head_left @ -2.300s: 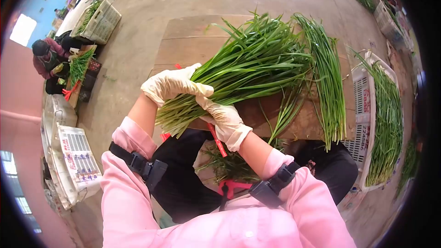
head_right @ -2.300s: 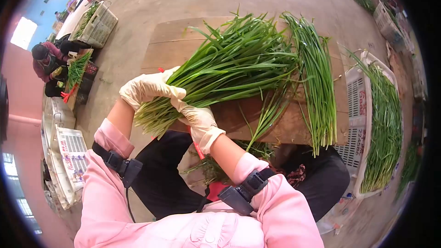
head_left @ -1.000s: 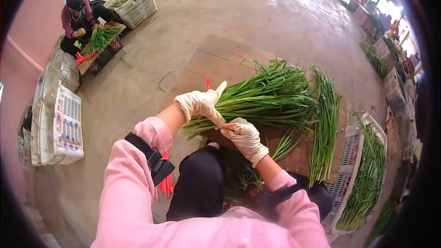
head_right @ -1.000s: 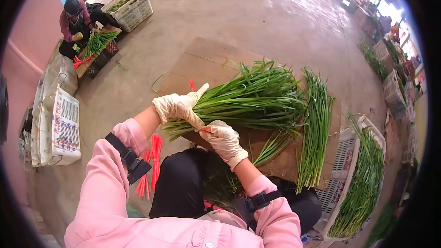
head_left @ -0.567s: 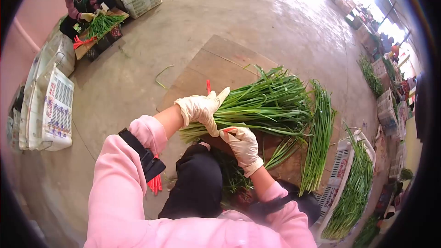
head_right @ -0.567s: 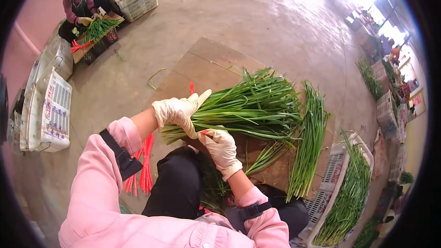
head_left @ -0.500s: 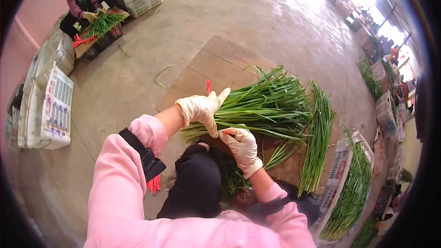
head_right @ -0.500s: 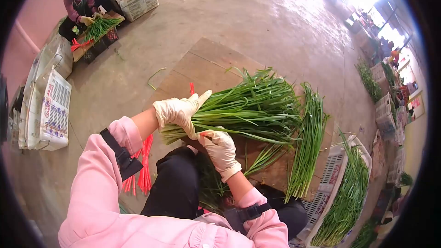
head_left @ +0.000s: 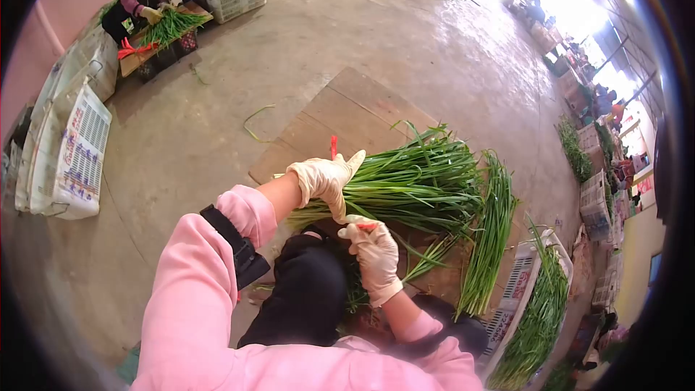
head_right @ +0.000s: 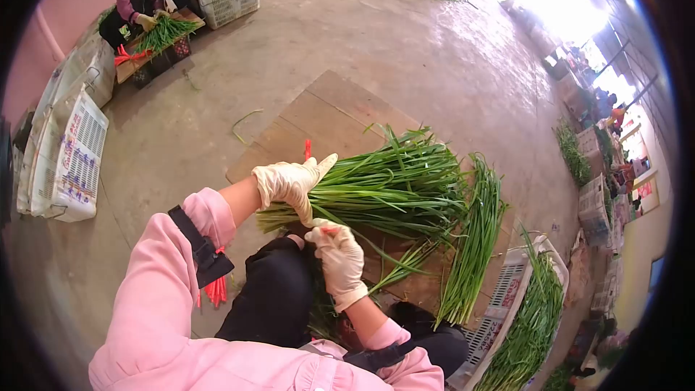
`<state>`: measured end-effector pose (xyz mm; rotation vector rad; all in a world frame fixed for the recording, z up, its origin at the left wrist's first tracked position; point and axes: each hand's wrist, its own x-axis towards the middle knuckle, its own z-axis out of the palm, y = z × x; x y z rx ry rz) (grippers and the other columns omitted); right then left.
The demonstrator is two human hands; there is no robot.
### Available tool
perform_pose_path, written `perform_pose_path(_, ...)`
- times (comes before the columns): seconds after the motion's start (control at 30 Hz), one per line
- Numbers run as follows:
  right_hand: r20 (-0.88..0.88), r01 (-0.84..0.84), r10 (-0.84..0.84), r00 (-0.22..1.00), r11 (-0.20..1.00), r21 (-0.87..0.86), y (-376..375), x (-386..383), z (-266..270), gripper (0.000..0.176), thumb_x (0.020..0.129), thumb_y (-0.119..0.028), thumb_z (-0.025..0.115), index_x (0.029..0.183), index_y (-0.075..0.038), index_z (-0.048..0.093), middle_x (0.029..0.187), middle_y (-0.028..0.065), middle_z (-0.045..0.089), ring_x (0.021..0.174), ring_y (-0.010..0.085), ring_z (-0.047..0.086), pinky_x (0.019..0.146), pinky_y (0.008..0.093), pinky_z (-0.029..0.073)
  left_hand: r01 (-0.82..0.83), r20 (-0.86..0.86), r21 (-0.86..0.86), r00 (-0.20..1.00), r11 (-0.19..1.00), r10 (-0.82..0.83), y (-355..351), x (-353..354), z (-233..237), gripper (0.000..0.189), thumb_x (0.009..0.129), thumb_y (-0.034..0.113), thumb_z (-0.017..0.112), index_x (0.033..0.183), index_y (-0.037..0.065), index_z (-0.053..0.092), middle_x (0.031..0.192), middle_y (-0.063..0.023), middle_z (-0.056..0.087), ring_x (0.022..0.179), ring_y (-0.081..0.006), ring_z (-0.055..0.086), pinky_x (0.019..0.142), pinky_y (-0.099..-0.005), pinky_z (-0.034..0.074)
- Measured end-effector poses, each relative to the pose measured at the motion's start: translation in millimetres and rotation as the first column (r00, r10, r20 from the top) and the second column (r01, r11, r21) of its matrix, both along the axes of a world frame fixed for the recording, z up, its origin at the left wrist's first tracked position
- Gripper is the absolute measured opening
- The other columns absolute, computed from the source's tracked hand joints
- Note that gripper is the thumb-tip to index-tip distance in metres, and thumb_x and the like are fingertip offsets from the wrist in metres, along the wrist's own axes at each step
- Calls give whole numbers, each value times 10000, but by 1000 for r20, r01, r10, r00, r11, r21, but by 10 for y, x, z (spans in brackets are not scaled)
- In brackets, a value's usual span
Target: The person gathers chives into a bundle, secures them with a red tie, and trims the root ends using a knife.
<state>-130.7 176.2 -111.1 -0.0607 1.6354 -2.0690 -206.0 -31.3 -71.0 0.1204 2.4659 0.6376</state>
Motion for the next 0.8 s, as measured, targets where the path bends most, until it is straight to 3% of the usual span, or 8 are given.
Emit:
perform_pose_path(0.03, -91, 2, -11, 996, 995, -103, 4, 52, -161, 167, 981, -85, 664, 1125, -3, 656, 972, 34, 700, 840, 98, 652, 731, 213, 478, -2, -2, -10, 1000, 1000, 2, 9, -7, -10, 1561, 506, 423, 983, 1623, 94, -56, 1560, -323, 331, 1407, -411, 445, 1122, -420, 404)
perform_pose_path(0.07, -491, 22, 109, 864, 967, 254, 35, 16, -314, 160, 955, -36, 678, 1113, -19, 676, 995, 60, 699, 845, 135, 660, 738, 245, 497, -2, -2, -21, 1000, 1000, 2, 19, -6, -18, 1562, 505, 414, 986, 1623, 94, -57, 1560, -324, 331, 1407, -412, 445, 1121, -421, 406)
perform_pose_path(0.2, -794, 118, 127, 595, 963, 242, -38, -235, -116, 97, 906, -72, 740, 1001, -75, 722, 994, 91, 682, 903, 223, 647, 757, 330, 513, -14, 38, -13, 999, 1000, 14, 31, 16, 102, 1536, 526, 346, 983, 1624, 104, -63, 1567, -321, 319, 1397, -408, 458, 1119, -433, 411)
perform_pose_path(0.23, -844, 224, 326, 427, 866, 448, -36, -295, 188, 109, 874, -128, 762, 973, -94, 732, 985, 98, 661, 913, 281, 637, 776, 387, 516, -13, 34, -18, 999, 1000, 14, 28, 25, 101, 1529, 529, 339, 980, 1624, 106, -61, 1567, -318, 322, 1396, -408, 459, 1117, -433, 413)
perform_pose_path(0.4, -930, 307, 365, 44, 881, 360, -150, -670, 266, 125, 796, -173, 773, 887, -105, 720, 1378, 168, 603, 1159, 378, 588, 956, 460, 474, 23, -12, -67, 1000, 997, -23, 34, 30, 54, 1511, 511, 436, 957, 1625, 89, -2, 1577, -287, 334, 1403, -405, 452, 1118, -438, 412)
perform_pose_path(0.6, -792, 75, 586, 174, 794, 604, -289, -1049, 362, 153, 764, -140, 772, 899, -94, 716, 1571, 212, 417, 1460, 406, 365, 1220, 475, 233, 50, -59, -49, 997, 998, -53, 59, -8, 32, 1278, 499, 414, 970, 1539, 98, 300, 1395, -204, 524, 1256, -402, 569, 1036, -454, 475)
perform_pose_path(0.73, -691, -130, 665, 283, 741, 659, -336, -1294, 256, 277, 747, -174, 797, 1003, -95, 729, 1556, 234, 424, 1464, 384, 363, 1222, 467, 238, 12, -109, 181, 994, 983, 8, -96, 58, -71, 911, 561, 418, 932, 1355, 131, 589, 1319, -133, 587, 1213, -364, 578, 995, -429, 471)
perform_pose_path(0.8, -620, -181, 706, 342, 697, 694, -353, -1371, 180, 303, 748, -185, 799, 1031, -97, 732, 1539, 234, 445, 1444, 393, 383, 1217, 447, 250, 19, -76, 320, 997, 947, 6, -158, 55, -70, 900, 582, 386, 934, 1365, 128, 574, 1357, -125, 585, 1224, -336, 578, 1012, -417, 459)
